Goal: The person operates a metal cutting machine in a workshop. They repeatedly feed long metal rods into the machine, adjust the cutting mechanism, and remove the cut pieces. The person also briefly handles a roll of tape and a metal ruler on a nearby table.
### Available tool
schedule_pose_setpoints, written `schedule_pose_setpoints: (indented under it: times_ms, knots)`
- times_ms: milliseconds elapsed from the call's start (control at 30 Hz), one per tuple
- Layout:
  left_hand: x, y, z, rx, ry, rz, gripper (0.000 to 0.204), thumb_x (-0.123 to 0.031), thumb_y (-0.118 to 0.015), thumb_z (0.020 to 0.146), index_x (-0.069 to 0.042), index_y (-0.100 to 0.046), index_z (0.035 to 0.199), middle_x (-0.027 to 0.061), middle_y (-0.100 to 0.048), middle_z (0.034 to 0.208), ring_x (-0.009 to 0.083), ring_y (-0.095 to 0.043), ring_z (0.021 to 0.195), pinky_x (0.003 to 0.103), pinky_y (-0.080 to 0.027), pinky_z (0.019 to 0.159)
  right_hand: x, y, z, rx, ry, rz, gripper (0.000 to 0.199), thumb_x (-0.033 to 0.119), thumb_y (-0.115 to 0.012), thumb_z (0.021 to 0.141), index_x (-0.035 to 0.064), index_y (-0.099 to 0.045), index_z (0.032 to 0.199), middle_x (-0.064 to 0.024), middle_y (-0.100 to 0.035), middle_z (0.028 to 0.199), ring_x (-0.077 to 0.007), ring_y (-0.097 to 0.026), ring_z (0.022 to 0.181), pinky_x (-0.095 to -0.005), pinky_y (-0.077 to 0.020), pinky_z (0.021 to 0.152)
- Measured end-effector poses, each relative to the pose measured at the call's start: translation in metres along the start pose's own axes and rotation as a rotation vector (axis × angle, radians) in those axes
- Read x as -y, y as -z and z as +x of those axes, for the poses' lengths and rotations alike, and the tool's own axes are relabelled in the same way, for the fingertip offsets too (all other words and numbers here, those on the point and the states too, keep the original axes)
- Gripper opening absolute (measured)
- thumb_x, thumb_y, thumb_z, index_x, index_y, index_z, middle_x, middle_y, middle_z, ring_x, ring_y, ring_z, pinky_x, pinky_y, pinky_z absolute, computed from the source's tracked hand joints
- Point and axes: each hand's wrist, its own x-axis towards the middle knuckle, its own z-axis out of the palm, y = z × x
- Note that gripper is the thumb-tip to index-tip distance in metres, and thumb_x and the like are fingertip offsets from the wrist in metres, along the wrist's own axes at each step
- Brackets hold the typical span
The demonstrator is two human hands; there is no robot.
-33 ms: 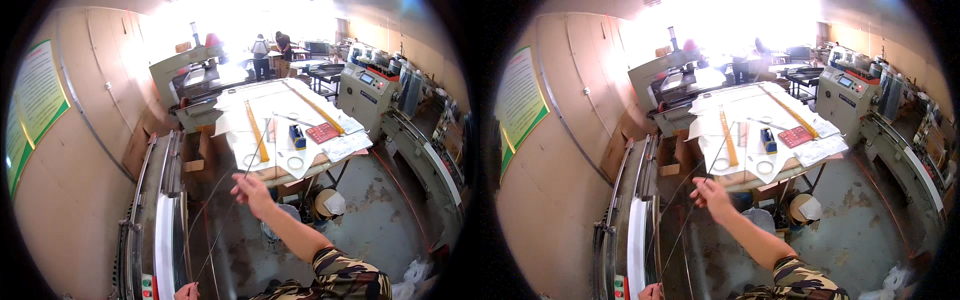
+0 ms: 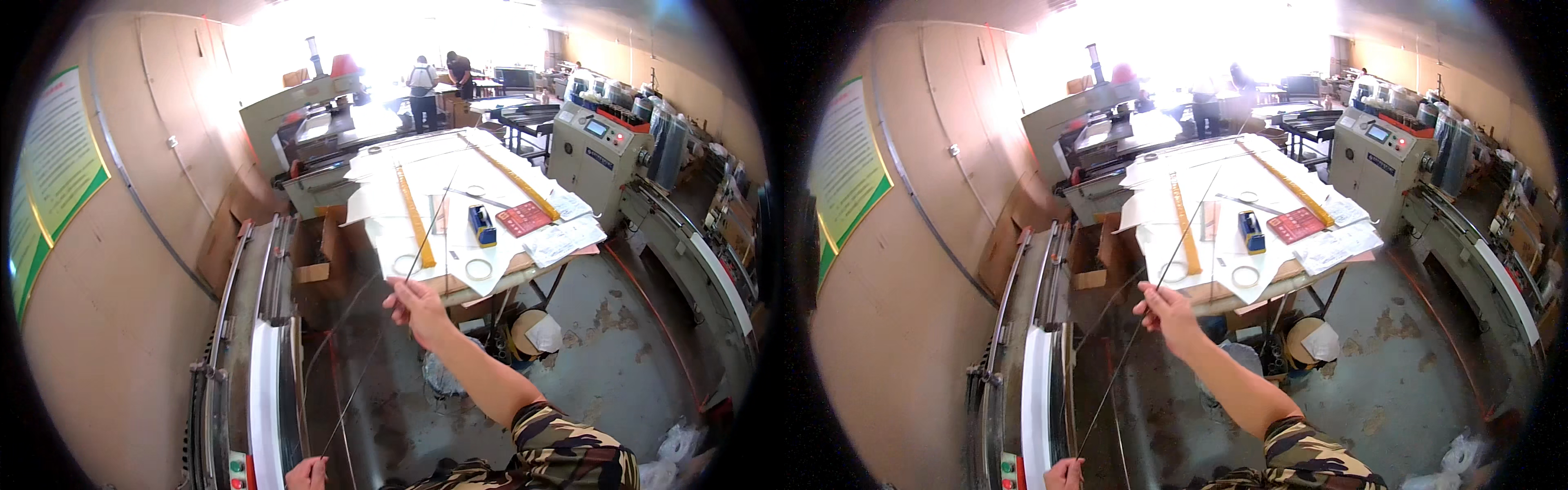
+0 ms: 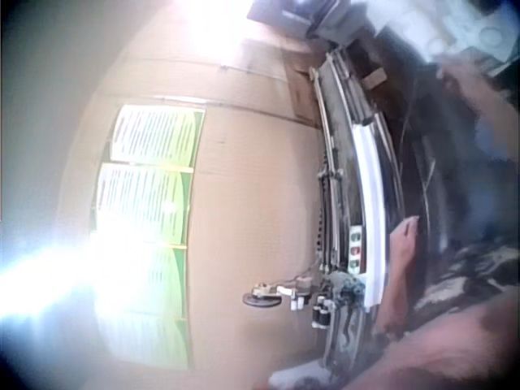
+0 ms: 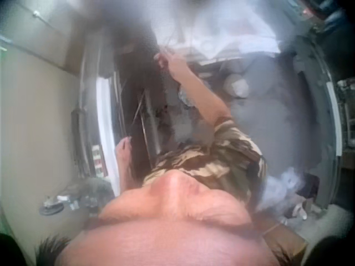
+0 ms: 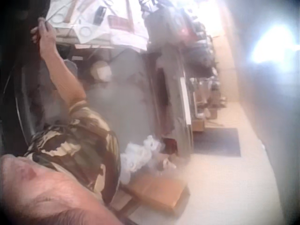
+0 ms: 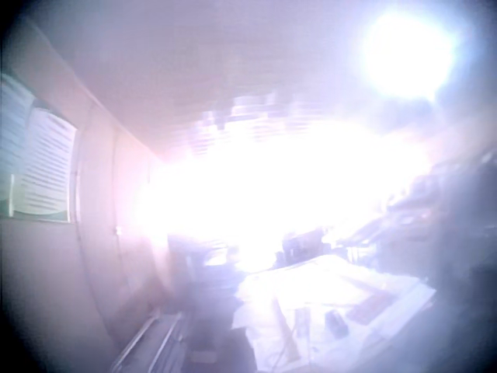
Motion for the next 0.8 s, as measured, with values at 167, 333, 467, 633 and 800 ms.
schedule_pose_setpoints:
  times_ms: [167,333,467,633,800]
  knots:
    - [-0.054,-0.084,0.153,0.045,-0.276,-0.152,0.025,-0.016,-0.051,0.099,0.001,-0.063,0.084,0.0074,-0.064,0.077,0.0118,-0.058,0.076,0.028,-0.046,0.07,0.012,0.044,0.014,-0.14,-0.031,0.018,0.054,0.026,-0.058,0.101,0.0023,-0.041,0.146,-0.0081,-0.068,0.106,-0.0135,-0.065,0.08,-0.0267,-0.0526,0.067]
    - [-0.105,-0.161,0.326,0.114,-0.561,-0.149,0.03,-0.02,-0.051,0.099,0.0,-0.06,0.079,0.0078,-0.056,0.069,0.0129,-0.054,0.067,0.03,-0.044,0.064,-0.019,0.112,-0.021,-0.28,-0.165,-0.198,0.057,0.022,-0.062,0.099,0.0021,-0.039,0.146,-0.0137,-0.065,0.123,-0.019,-0.068,0.096,-0.0294,-0.0547,0.075]
    - [-0.152,-0.234,0.445,0.133,-0.661,-0.043,0.033,-0.028,-0.053,0.099,-0.003,-0.062,0.079,0.0113,-0.06,0.068,0.023,-0.059,0.064,0.036,-0.046,0.064,-0.061,0.18,-0.064,-0.488,-0.122,-0.248,0.05,0.02,-0.067,0.095,0.0013,-0.05,0.138,-0.0091,-0.069,0.109,-0.0155,-0.068,0.089,-0.0282,-0.0528,0.071]
    - [-0.178,-0.329,0.54,0.147,-0.783,0.085,0.037,-0.033,-0.049,0.1,-0.007,-0.066,0.081,0.0156,-0.068,0.077,0.037,-0.065,0.076,0.047,-0.049,0.069,-0.08,0.194,-0.118,-0.843,-0.227,-0.229,0.03,0.017,-0.07,0.093,0.0002,-0.066,0.117,-0.0071,-0.071,0.097,-0.012,-0.065,0.079,-0.0264,-0.0512,0.068]
    - [-0.181,-0.354,0.555,0.175,-0.766,0.333,0.035,-0.036,-0.051,0.098,-0.008,-0.066,0.084,0.0165,-0.069,0.083,0.0396,-0.066,0.08,0.05,-0.05,0.07,-0.1,0.181,-0.118,-0.957,-0.278,-0.257,0.022,0.018,-0.075,0.09,-0.0018,-0.073,0.097,-0.0036,-0.071,0.085,-0.0109,-0.063,0.073,-0.0258,-0.052,0.067]
